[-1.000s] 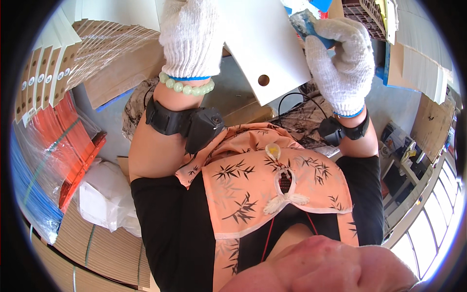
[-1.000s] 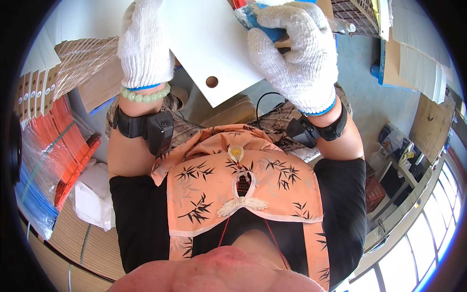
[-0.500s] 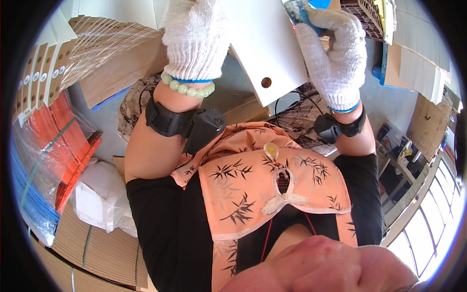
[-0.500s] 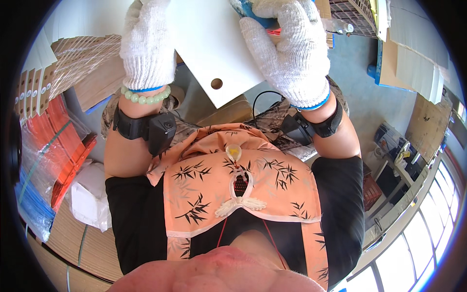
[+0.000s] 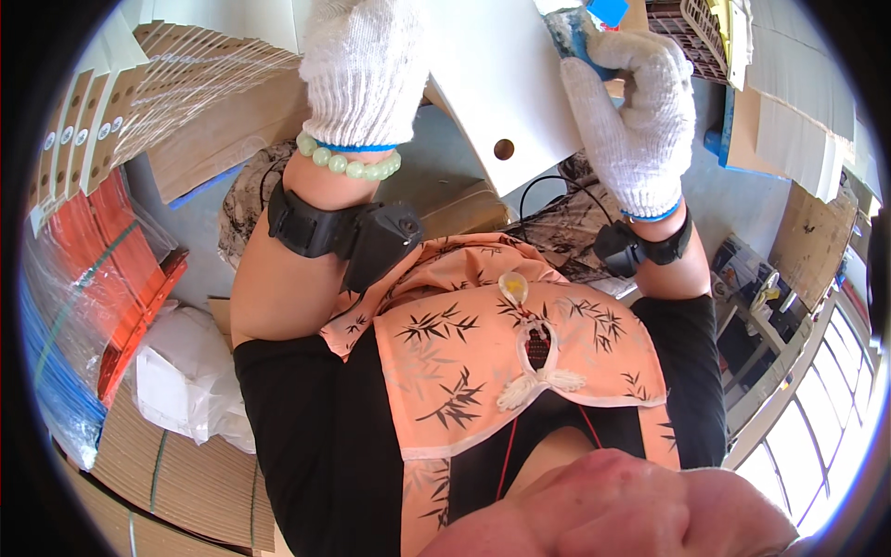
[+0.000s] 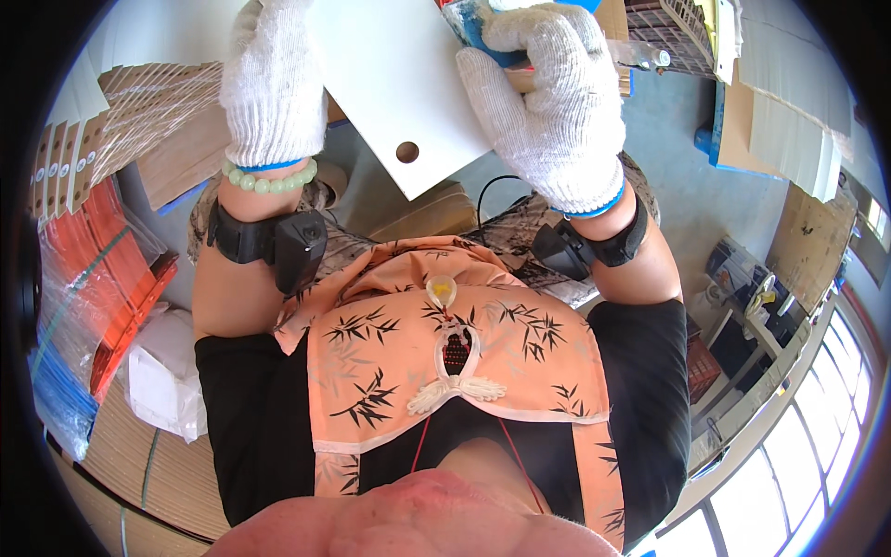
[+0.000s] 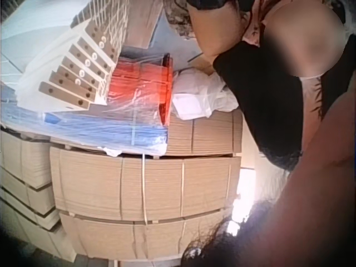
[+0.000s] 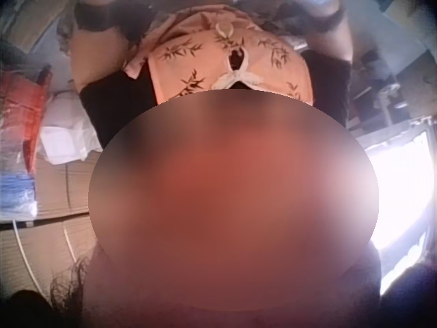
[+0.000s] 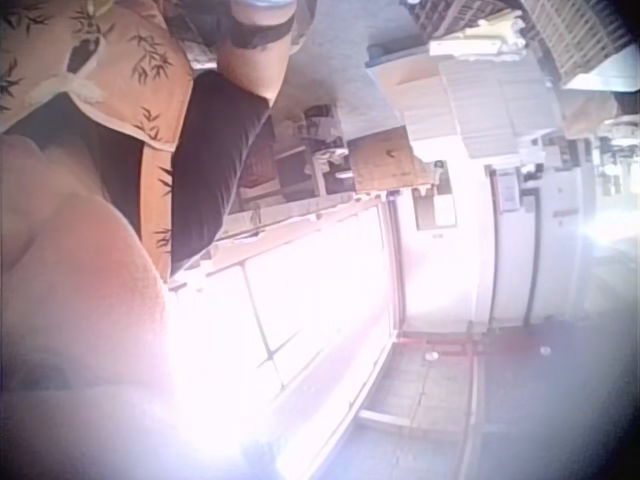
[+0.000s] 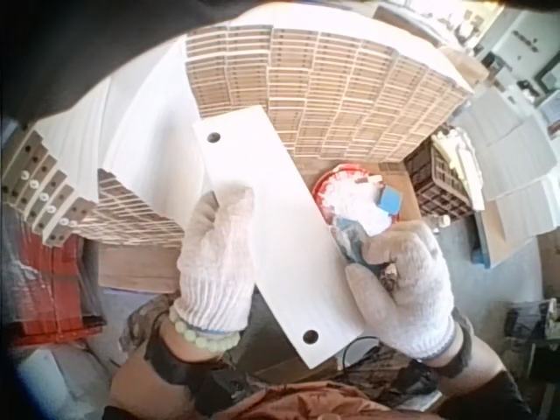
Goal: The recorder applies white filler to the edges and surfaces of furniture panels using a sponge and a scraper to fix imperfections.
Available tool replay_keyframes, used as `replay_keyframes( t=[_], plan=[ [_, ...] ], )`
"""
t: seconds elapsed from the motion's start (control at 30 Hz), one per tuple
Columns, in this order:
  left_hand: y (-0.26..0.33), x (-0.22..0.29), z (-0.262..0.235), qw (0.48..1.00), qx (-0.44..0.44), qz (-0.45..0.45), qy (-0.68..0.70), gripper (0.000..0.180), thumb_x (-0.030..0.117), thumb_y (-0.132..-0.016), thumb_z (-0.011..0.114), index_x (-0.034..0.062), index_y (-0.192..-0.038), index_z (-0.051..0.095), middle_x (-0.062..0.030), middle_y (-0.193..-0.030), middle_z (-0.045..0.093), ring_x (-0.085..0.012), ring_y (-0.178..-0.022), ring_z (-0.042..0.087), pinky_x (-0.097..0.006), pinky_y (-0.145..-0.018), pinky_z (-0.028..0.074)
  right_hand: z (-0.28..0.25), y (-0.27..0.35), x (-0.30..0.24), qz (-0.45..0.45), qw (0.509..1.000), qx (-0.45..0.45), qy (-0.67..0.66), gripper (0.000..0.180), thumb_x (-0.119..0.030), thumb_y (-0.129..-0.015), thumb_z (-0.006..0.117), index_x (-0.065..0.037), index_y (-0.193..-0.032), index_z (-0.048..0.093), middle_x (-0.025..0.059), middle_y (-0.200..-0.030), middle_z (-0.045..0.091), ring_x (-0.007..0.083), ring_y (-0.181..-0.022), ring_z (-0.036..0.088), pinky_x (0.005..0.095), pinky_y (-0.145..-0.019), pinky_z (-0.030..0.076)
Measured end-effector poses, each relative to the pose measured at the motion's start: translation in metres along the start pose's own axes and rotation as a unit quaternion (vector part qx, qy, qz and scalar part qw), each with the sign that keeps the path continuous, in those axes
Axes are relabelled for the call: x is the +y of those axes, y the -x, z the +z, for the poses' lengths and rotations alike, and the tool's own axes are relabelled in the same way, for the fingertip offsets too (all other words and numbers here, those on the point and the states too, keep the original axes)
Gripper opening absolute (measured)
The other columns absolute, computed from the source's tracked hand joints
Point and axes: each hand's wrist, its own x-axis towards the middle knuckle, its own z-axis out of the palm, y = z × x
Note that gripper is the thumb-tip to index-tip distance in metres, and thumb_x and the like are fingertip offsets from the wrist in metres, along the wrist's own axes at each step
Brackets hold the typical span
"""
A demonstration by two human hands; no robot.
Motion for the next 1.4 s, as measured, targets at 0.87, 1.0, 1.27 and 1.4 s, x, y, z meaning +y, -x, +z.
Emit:
replay_keyframes(
  t=[0.87, 1.0, 1.27, 1.4],
  plan=[
    [-0.006, -0.002, -0.009, 0.998, -0.04, 0.015, 0.051, 0.031, 0.023, -0.102, 0.063, -0.0027, -0.121, 0.06, -0.0067, -0.103, 0.068, -0.0143, -0.092, 0.066, -0.027, -0.081, 0.054, 0.004, 0.007, 0.005, 0.023, 0.996, 0.018, -0.087, 0.031, 0.004, -0.085, 0.078, 0.001, -0.111, 0.061, 0.0101, -0.112, 0.061, 0.0137, -0.093, 0.063, 0.0275, -0.081, 0.053],
    [-0.001, -0.002, -0.004, 0.998, -0.034, -0.006, 0.049, 0.031, 0.022, -0.103, 0.063, -0.0031, -0.122, 0.06, -0.0067, -0.104, 0.068, -0.0135, -0.091, 0.066, -0.027, -0.081, 0.054, 0.002, 0.004, 0.002, 0.061, 0.996, 0.006, -0.065, 0.033, 0.006, -0.085, 0.076, 0.002, -0.116, 0.063, 0.0098, -0.112, 0.063, 0.0144, -0.096, 0.064, 0.0275, -0.085, 0.053],
    [-0.001, 0.001, 0.0, 0.994, -0.104, 0.034, 0.024, 0.032, 0.016, -0.104, 0.059, -0.0053, -0.127, 0.058, -0.0048, -0.102, 0.067, -0.0106, -0.088, 0.063, -0.025, -0.079, 0.052, -0.001, -0.012, -0.005, -0.001, 0.996, 0.04, 0.075, 0.04, 0.003, -0.081, 0.071, 0.001, -0.121, 0.065, 0.0124, -0.1, 0.061, 0.0246, -0.088, 0.061, 0.0344, -0.081, 0.049],
    [0.001, -0.003, -0.008, 0.998, -0.045, 0.044, 0.0, 0.032, 0.017, -0.104, 0.058, -0.005, -0.127, 0.058, -0.0035, -0.101, 0.066, -0.0093, -0.087, 0.061, -0.024, -0.077, 0.051, -0.002, -0.013, -0.008, 0.003, 0.999, 0.023, 0.044, 0.036, 0.002, -0.083, 0.071, 0.002, -0.119, 0.066, 0.0116, -0.101, 0.062, 0.0243, -0.089, 0.061, 0.0344, -0.081, 0.049]
  ],
)
